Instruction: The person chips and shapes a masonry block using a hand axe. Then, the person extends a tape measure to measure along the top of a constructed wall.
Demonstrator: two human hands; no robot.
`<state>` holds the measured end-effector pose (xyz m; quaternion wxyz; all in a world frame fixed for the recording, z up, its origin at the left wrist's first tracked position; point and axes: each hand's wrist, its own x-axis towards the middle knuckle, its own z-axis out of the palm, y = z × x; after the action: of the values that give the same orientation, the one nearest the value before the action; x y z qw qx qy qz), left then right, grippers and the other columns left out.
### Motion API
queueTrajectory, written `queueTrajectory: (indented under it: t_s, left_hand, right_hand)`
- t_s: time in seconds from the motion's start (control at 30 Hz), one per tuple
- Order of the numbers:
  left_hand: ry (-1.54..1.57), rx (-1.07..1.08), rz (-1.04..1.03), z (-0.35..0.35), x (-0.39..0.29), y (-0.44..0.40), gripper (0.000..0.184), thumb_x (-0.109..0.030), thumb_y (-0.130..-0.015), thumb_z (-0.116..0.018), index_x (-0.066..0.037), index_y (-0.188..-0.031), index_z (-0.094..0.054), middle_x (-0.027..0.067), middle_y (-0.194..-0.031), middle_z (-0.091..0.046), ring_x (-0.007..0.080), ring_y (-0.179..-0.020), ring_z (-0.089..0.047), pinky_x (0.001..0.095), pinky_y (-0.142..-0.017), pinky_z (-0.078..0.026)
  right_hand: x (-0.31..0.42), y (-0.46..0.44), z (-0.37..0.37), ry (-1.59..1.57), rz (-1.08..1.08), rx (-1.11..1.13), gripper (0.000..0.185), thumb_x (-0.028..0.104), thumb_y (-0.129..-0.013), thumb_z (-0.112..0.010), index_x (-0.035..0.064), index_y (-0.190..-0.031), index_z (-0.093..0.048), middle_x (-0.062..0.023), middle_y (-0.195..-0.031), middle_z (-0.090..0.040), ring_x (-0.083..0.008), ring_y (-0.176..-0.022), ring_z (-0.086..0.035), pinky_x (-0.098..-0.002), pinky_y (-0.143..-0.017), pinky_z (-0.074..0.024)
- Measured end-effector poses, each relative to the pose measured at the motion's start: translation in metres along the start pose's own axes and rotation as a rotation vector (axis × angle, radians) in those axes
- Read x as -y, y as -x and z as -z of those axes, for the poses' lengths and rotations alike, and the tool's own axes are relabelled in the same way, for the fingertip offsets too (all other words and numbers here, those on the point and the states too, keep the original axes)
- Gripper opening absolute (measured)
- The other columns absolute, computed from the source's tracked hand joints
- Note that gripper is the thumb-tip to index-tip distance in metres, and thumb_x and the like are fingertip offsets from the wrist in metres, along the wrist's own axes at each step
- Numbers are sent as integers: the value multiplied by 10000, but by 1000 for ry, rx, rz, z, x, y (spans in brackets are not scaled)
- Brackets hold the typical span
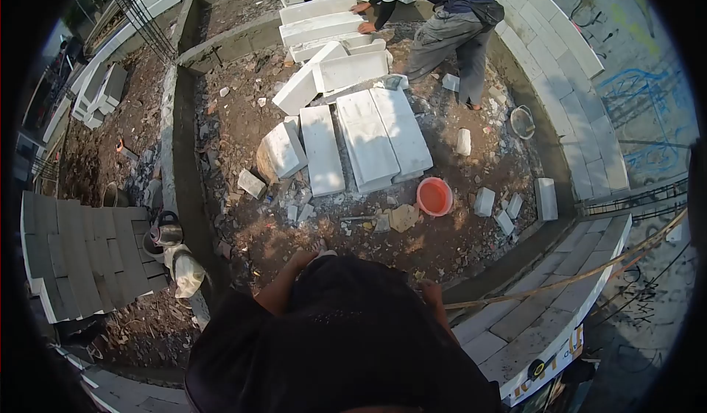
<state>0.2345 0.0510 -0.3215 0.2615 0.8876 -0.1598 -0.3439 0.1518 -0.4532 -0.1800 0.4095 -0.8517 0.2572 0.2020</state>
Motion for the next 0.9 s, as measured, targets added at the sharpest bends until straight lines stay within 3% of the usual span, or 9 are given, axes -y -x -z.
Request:
queueTrajectory:
  t_s: [0.2, 0.33, 0.43, 0.53, 0.6, 0.73, 0.8, 0.83, 0.9]
  left_hand:
    - [234, -20, 225, -17, 17, -10, 644, -658, -944, -381, -125, -1087, -713, 256, -1057, -689, 416, -1049, -646, 432, -910, -493]
    - [285, -35, 282, -10, 18, -9, 682, -693, -916, -403, -106, -1037, -730, 259, -1029, -692, 413, -1050, -646, 431, -911, -489]
    - [273, -2, 202, 6, 11, 5, 643, -657, -913, -443, -100, -1114, -693, 255, -1001, -696, 404, -1033, -657, 435, -898, -493]
    - [84, 41, -41, 12, 16, 5, 527, -548, -923, -481, -127, -1204, -632, 228, -1008, -700, 386, -1015, -668, 443, -881, -500]
    - [251, -1, -123, 8, 30, 1, 402, -413, -929, -498, -182, -1247, -581, 194, -1043, -699, 375, -1001, -673, 456, -859, -509]
    - [287, 46, -136, 9, 39, -1, 395, -403, -928, -500, -183, -1246, -582, 192, -1048, -699, 375, -1003, -672, 458, -858, -510]
    - [253, 73, -119, 9, 40, -4, 391, -398, -928, -501, -184, -1245, -583, 192, -1051, -698, 375, -1004, -672, 458, -857, -510]
    - [244, 82, -113, 9, 40, -6, 389, -395, -928, -501, -184, -1245, -583, 191, -1052, -698, 375, -1005, -671, 459, -857, -510]
    - [226, 98, -107, 10, 41, -8, 386, -390, -928, -502, -185, -1244, -584, 191, -1055, -698, 375, -1006, -671, 459, -857, -510]
  right_hand:
    - [8, 0, -9, 37, 23, 70, 313, 291, -866, -640, 11, -963, -741, -131, -839, -743, -252, -803, -722, -398, -739, -536]
    - [22, 11, -19, 112, -42, 78, 331, 288, -874, -640, -1, -1004, -737, -136, -860, -747, -246, -820, -727, -386, -750, -546]
    - [35, 21, -19, 132, -44, 75, 339, 285, -872, -643, -1, -1027, -737, -138, -880, -750, -240, -842, -729, -381, -772, -547]
    - [34, 24, -22, 19, -151, 70, 335, 307, -868, -644, 36, -1036, -745, -136, -902, -752, -232, -865, -730, -381, -798, -547]
    - [29, 22, -24, 161, -144, 52, 342, 349, -871, -628, 72, -1031, -747, -149, -924, -745, -285, -890, -722, -404, -811, -542]
    - [3, 12, -36, 121, -95, -14, 319, 286, -859, -638, 17, -998, -739, -133, -864, -744, -229, -835, -724, -380, -769, -548]
    - [12, 15, -34, 144, 21, -45, 356, 374, -855, -612, 75, -1004, -737, -169, -911, -720, -400, -887, -679, -459, -799, -525]
    - [13, 14, -34, 137, 13, -55, 356, 374, -855, -612, 75, -1004, -737, -169, -911, -720, -400, -887, -679, -459, -799, -525]
    - [16, 12, -35, 154, 8, -15, 328, 297, -856, -643, 18, -998, -740, -115, -841, -740, -213, -795, -714, -370, -758, -551]
